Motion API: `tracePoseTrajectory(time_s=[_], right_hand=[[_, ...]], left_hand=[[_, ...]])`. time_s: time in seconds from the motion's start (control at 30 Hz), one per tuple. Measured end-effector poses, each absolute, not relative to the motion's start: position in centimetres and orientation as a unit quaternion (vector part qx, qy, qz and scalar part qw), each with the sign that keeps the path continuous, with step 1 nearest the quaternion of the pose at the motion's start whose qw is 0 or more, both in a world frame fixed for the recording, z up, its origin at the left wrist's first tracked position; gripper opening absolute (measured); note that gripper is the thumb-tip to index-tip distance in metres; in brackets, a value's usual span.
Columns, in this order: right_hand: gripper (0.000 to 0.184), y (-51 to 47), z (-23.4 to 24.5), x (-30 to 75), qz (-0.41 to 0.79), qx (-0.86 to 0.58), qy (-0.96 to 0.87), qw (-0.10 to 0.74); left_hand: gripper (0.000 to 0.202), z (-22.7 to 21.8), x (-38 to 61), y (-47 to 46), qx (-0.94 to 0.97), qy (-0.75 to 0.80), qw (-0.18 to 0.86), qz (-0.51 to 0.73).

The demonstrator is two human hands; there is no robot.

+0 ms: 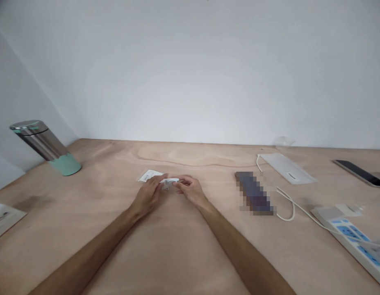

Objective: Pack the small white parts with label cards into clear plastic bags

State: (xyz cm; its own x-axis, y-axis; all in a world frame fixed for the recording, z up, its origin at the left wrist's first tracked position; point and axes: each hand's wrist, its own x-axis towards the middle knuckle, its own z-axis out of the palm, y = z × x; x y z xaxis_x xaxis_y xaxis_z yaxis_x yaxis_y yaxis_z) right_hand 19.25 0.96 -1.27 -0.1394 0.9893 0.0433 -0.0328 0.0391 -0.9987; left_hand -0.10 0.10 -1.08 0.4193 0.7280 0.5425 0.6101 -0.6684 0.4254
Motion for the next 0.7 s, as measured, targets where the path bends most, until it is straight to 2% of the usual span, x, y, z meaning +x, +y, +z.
tracePoseTrajectory(time_s=[0.17, 0.33, 0.5, 0.7], right_hand=[[0.036, 1.0, -1.2, 19.5, 0.564, -0.44, -0.509, 0.479], [0.051, 1.2, -1.5, 19.6, 0.57, -0.418, -0.486, 0.514], [0.045, 1.3, -1.5, 19.6, 0.566, -0.42, -0.494, 0.508], [0.034, 1.0, -1.0, 19.5, 0.569, -0.428, -0.498, 0.494]], left_hand=[[0.038, -1.0, 0.6, -0.6, 0.797, 0.425, 0.13, 0.409], [0.036, -0.5, 0.8, -0.9, 0.809, 0.383, 0.152, 0.419], [0.037, -0.3, 1.0, -0.9, 0.827, 0.384, 0.134, 0.387], [0.025, -0.7, 1.4, -0.6, 0.841, 0.413, 0.087, 0.339]])
